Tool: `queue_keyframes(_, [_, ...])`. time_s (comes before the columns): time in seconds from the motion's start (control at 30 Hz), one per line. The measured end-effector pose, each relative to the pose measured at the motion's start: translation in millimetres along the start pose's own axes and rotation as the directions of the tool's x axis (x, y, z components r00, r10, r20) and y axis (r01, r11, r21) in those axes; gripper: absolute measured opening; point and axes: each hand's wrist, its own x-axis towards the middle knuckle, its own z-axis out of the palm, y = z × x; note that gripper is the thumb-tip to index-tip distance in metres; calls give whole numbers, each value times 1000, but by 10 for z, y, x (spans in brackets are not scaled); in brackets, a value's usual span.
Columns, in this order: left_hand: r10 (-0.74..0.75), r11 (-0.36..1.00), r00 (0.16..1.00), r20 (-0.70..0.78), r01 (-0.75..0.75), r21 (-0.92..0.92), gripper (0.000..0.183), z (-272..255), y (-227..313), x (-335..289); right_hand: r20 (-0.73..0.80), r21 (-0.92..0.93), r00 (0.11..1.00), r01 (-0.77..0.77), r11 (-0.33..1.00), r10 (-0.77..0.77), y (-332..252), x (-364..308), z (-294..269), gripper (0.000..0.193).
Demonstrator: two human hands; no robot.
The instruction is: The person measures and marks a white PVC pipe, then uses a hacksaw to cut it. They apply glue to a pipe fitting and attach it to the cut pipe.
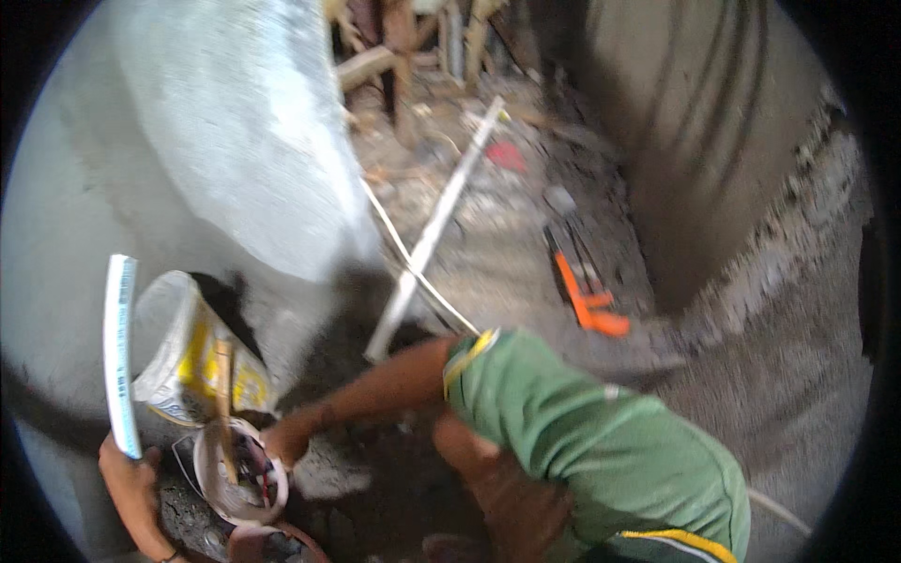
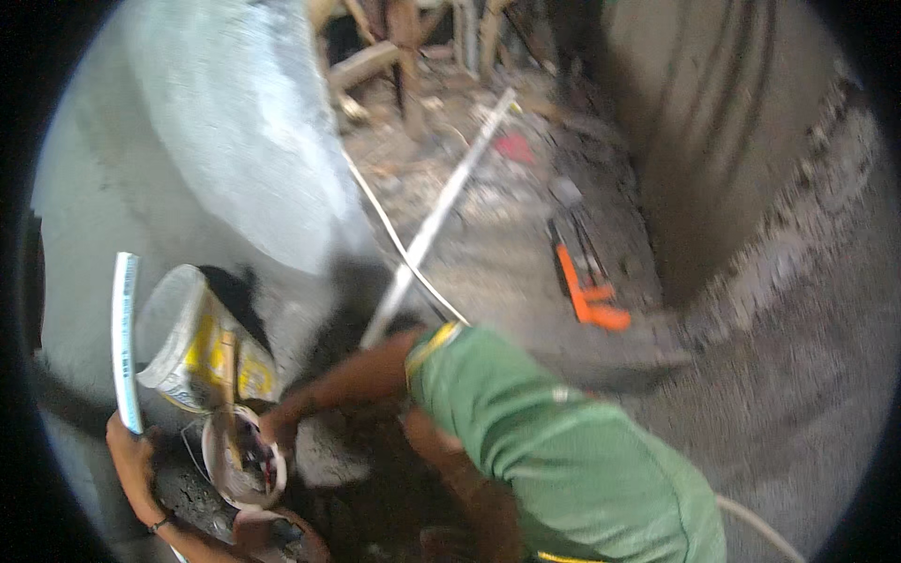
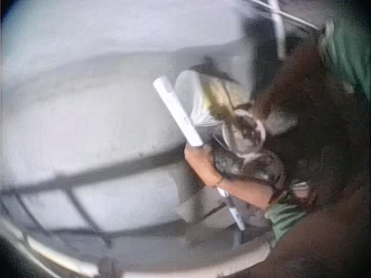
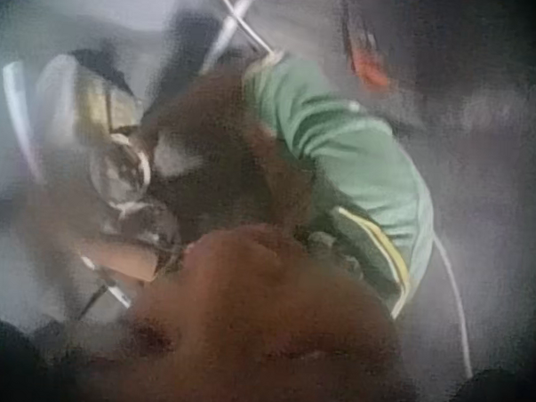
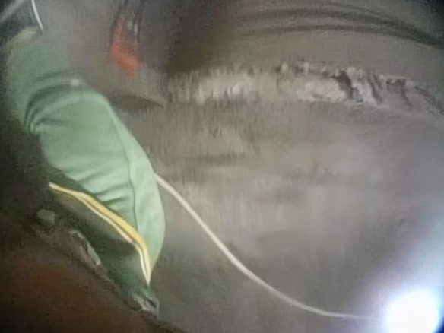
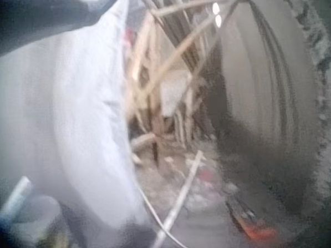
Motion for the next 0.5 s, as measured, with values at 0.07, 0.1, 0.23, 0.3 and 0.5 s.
queue_keyframes(0.07, [110, 992, 988, -108, -103, 72, 58, 235, -625, 128, -41, 246, 996, -71, 967, 83, -153, -586, -185, 36])
queue_keyframes(0.1, [138, 986, 980, -146, -122, 116, 60, 149, -754, 171, -85, 347, 990, -75, 935, 111, -242, -832, -402, 36])
queue_keyframes(0.23, [153, 987, 986, -65, -156, -43, 56, 241, -1087, 310, -686, 320, 677, -46, 946, 265, -721, -2759, -802, 33])
queue_keyframes(0.3, [140, 989, 990, -31, -142, -46, 53, 390, -988, 405, -725, 46, 559, -543, 838, 403, -978, -3827, -802, 25])
queue_keyframes(0.5, [176, 984, 979, -104, -172, 48, 40, 622, -640, 497, -80, 208, -263, -948, -242, 961, -1801, -5621, -466, 62])
